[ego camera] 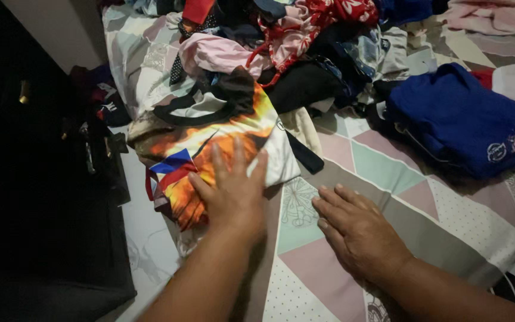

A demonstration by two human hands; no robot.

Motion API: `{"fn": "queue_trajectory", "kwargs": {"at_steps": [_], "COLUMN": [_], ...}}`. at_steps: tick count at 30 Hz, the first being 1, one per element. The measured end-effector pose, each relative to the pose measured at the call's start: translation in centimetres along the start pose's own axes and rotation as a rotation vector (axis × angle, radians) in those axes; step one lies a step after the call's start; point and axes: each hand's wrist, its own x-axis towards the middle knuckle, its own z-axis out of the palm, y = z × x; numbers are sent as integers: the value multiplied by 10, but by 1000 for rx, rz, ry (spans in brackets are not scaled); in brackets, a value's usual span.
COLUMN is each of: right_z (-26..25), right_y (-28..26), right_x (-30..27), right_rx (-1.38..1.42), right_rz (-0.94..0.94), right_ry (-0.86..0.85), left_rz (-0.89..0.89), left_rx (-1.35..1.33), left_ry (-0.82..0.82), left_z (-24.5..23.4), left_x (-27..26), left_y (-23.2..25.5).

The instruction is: The person folds several items of clothing on a bed. They handle a graphic t-shirt, a red floral top, and a pair of dark shorts, folding each one by hand and placing them on the bed.

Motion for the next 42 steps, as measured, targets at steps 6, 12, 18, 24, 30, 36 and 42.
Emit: {"fn": "queue_trajectory", "kwargs": {"at_steps": [6,12,18,24,30,36,42], "right_z": [1,2,4,5,4,1,-9], "right_y": [2,3,4,5,5,4,3], "right_x": [-2,-1,-1,-1,-1,-2,-2], "right_rx": [-16,8,24,27,23,75,146], "right_rz": [14,11,1,-13,-12,-17,11], "right_ry": [-17,10,37,55,36,63,9], "left_rz": [-111,-155,-150,-223,-155,61,37], "left_rx": [-68,-97,-161,-178,-64,-138,-226], "left_ry": [-114,-186,-123,-102,-89,-244,-467], "left_z": [-28,-33,-27,-25,-14,0,-1], "left_x": [32,48,50,46,4,-36,-28], "left_y": [-18,-25,-40,-34,5,43,43]}}
